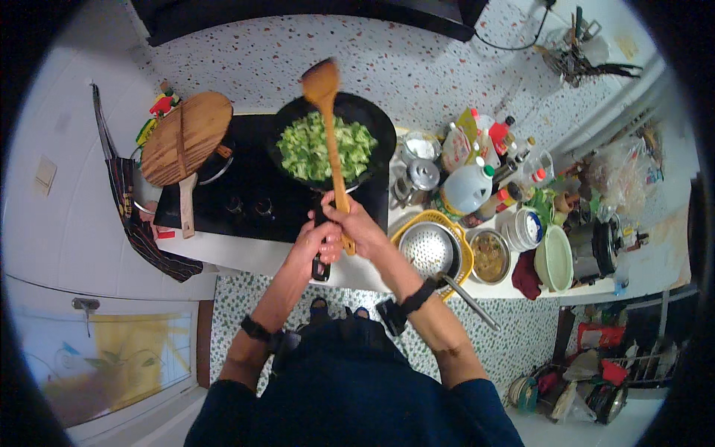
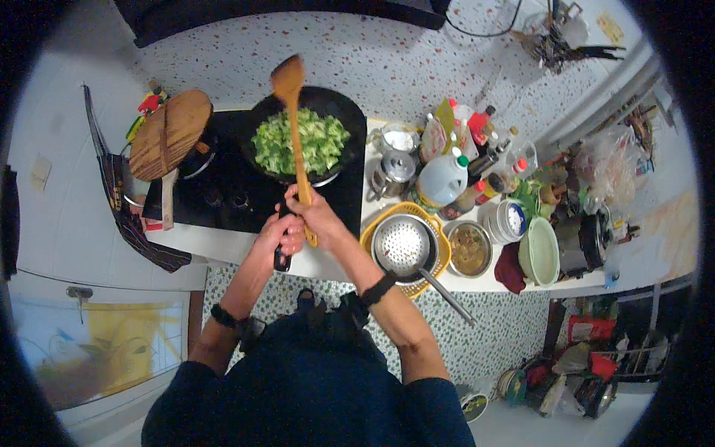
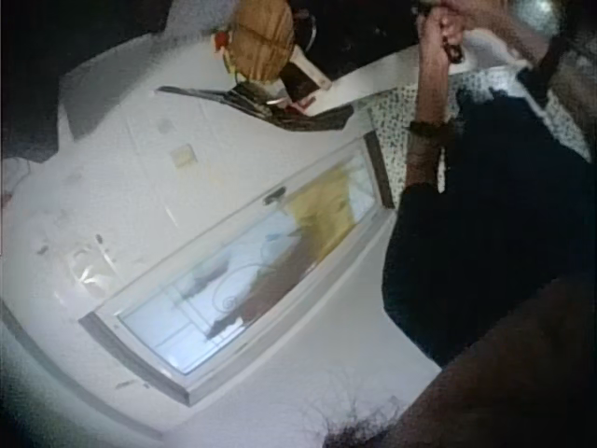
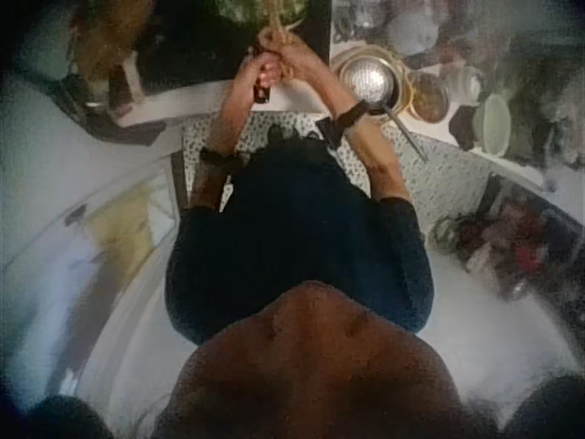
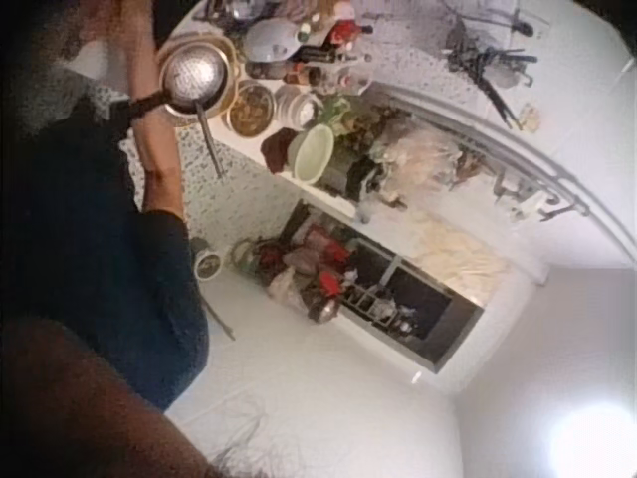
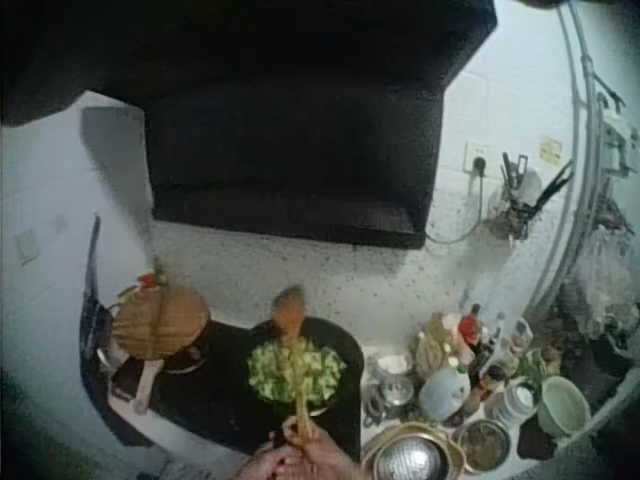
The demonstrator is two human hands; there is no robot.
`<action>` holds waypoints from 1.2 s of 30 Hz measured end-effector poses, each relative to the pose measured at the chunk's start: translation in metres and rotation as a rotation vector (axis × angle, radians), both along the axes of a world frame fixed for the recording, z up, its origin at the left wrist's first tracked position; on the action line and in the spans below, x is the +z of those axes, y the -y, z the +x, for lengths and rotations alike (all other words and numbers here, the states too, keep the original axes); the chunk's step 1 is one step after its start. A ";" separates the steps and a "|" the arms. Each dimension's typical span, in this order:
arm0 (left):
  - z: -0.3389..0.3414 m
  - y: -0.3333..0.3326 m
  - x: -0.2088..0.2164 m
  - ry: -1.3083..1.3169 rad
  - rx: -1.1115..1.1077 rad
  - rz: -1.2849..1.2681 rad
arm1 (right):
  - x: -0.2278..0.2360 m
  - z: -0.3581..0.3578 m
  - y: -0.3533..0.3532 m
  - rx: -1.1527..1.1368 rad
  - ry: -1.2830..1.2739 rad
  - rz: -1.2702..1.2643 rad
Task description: The person washes hands, then prepares and stir-fries vegetables in a wok. They add oil, chopped chilies, and leafy greens, stirring with a wooden spatula and adding salt during cooking.
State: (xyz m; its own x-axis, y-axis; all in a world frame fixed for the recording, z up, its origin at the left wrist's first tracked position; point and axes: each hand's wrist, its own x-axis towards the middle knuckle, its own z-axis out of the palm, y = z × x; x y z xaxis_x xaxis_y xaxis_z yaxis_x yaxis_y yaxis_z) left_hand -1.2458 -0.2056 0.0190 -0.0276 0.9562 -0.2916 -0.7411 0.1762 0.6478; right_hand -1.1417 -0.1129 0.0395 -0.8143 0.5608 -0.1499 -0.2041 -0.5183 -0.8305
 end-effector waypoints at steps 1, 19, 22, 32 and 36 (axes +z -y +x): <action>-0.002 0.008 0.011 0.011 0.015 -0.057 | 0.000 -0.004 0.007 0.028 -0.002 0.092; -0.001 0.068 0.047 0.124 -0.010 -0.128 | 0.021 -0.006 0.062 -0.004 0.146 0.071; 0.001 0.056 0.078 0.107 -0.148 -0.319 | 0.050 -0.011 0.054 0.038 0.097 0.379; -0.006 0.038 0.043 0.001 -0.016 -0.066 | 0.035 -0.017 0.035 0.076 0.151 0.461; -0.012 0.037 0.018 0.071 -0.028 -0.078 | 0.011 -0.013 0.034 0.047 0.021 0.219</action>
